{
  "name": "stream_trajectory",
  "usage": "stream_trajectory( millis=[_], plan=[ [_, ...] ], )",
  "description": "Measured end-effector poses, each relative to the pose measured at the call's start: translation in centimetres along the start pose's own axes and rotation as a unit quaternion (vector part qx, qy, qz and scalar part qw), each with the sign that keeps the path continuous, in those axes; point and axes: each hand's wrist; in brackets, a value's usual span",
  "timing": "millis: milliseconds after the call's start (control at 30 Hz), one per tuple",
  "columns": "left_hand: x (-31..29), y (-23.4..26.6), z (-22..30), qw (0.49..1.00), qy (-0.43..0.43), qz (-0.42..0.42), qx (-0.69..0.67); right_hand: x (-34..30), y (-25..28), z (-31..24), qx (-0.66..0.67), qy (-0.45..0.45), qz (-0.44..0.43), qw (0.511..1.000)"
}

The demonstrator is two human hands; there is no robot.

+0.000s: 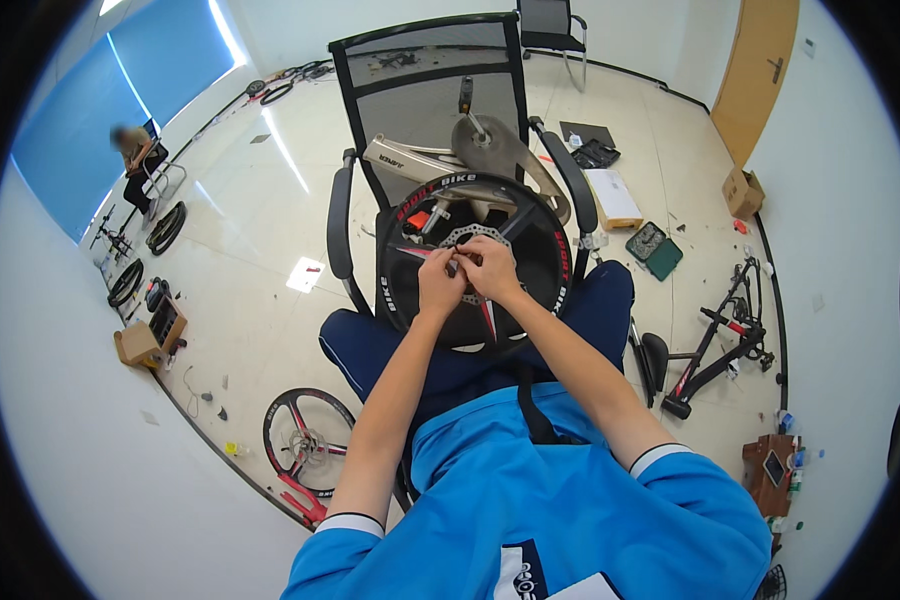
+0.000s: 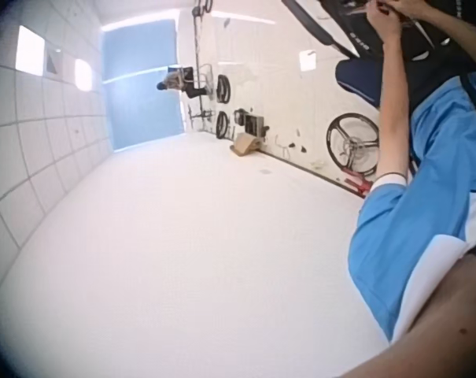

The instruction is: The person sits on the floor and installs a disc brake rotor onto a bicycle wheel hub, aligning the rotor and securing it with bolts. The person repeatedly tightens the bolts by hand to fasten the rotor to the hub.

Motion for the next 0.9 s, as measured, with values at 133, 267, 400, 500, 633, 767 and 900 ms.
stream_trajectory(
  millis=[133,267,400,500,633,767,900],
  plan=[
    [0.0,-0.3,-1.2,0.997,0.021,-0.074,0.016,-0.1,0.3,-0.1,-0.012,0.003,-0.005,1.0],
    [0.1,-0.5,0.1,0.997,0.053,-0.057,0.012,0.0,0.5,0.4,-0.036,0.017,0.013,0.999],
    [-0.3,-0.5,-0.7,0.997,0.061,-0.032,0.026,0.1,0.2,-0.6,0.027,-0.03,0.043,0.998],
    [-0.3,-0.5,-0.9,0.998,0.047,-0.018,0.045,-0.3,0.4,-1.5,0.021,-0.075,0.004,0.997],
    [0.3,-0.1,-0.7,0.997,0.0,-0.058,0.054,0.0,0.4,-1.3,-0.033,-0.017,0.01,0.999],
    [0.3,0.4,-0.4,0.995,-0.021,-0.095,0.031,0.0,1.0,-0.6,-0.002,0.007,-0.017,1.0],
    [0.1,0.6,-2.2,0.995,-0.019,-0.097,0.028,0.3,1.2,-0.8,0.007,0.011,-0.096,0.995]
  ],
)
Point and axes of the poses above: each hand's wrist, its own x-axis towards the middle knuckle, its own y-axis out of the back of the hand, z = x × y, and after that the axes turned 6 degrees about y, right-handed
